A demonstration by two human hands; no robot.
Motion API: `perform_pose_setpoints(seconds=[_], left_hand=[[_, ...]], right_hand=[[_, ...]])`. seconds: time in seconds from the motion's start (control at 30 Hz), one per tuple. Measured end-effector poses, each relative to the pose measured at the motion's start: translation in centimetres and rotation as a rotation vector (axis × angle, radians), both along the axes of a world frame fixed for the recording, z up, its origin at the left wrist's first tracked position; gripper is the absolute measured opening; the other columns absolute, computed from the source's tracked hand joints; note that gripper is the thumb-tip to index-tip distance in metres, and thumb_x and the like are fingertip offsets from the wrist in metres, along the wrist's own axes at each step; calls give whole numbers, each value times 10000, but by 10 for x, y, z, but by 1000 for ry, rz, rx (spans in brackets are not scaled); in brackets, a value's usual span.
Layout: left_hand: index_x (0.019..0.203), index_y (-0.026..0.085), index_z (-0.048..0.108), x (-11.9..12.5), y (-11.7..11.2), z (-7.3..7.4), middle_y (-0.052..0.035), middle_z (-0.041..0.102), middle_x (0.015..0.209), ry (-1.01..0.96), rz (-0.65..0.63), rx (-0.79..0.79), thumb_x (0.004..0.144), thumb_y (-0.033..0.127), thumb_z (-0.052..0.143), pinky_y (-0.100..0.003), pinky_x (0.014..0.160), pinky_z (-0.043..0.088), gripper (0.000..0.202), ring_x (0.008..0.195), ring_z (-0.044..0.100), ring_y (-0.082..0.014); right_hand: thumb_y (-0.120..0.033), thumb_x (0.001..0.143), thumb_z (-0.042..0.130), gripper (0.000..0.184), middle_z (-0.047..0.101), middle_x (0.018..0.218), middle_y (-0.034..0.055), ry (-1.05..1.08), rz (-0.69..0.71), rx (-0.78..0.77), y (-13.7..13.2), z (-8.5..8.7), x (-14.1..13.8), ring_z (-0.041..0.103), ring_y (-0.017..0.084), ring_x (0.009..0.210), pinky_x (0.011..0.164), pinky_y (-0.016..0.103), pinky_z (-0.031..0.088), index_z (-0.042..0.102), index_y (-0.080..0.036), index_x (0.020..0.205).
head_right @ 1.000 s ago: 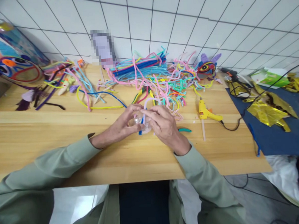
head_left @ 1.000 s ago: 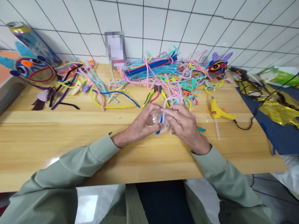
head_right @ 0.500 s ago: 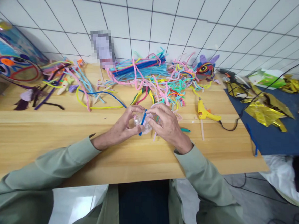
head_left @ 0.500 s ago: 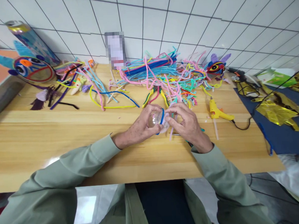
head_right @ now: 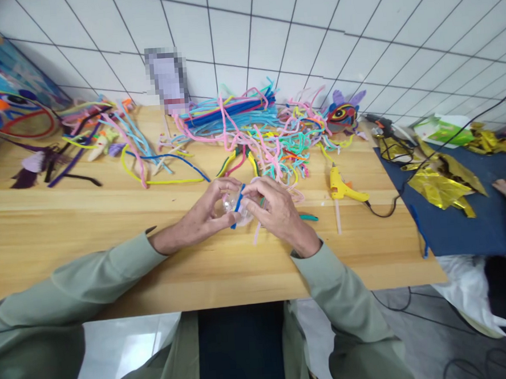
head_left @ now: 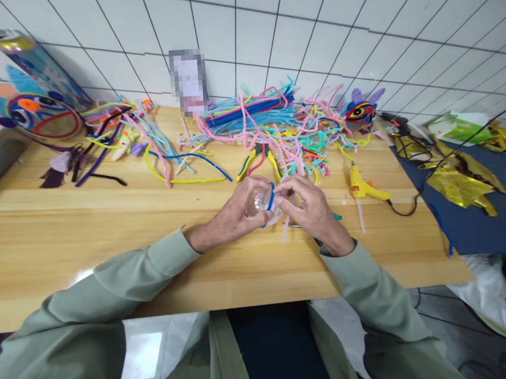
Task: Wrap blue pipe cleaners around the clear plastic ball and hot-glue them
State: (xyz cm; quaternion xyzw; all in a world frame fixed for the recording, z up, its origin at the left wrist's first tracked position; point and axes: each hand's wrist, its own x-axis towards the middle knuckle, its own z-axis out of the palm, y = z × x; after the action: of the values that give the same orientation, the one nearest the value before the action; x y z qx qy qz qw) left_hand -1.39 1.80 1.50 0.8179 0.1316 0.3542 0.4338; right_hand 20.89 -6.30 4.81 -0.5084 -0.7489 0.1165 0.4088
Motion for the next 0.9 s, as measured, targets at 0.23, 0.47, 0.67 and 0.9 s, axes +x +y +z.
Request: perform_pose_setpoints(seconds=[0.23,0.47,0.67,0.9], left_hand=[[1387,277,532,-1,0,0,-107,611,1408,0,-18,2,1019,310,720,-508,1173,525,415,1341,608,-291],[1422,283,535,-1,-1,-3,-106,609,1402,-6,5,44,1057,335,715,-512,1181,529,410,1349,607,-272],[1426,281,532,-2,-2,-2,-114,606,1416,-1,0,68,1065,328,697,-535,1192,527,400,1376,597,-283],[1456,272,489,-5,-1,1,-134,572,1457,39,-26,116,1078,300,671,-532,1234,501,421,1421,565,-287]], right_hand=[[-160,932,698,205,725,1066,45,-17,4,-16,-3,1,1,679,231,960,885,406,568,692,-271,1105],[-173,930,678,191,681,1054,44,-7,-4,-18,-3,0,-5,670,233,969,893,403,564,662,-267,1096],[-150,913,666,195,666,1018,33,6,2,2,-3,-1,-6,653,228,944,872,396,549,646,-267,1068],[-165,901,659,188,675,1025,36,16,10,-31,-5,1,-7,660,231,957,881,401,543,635,-265,1058]])
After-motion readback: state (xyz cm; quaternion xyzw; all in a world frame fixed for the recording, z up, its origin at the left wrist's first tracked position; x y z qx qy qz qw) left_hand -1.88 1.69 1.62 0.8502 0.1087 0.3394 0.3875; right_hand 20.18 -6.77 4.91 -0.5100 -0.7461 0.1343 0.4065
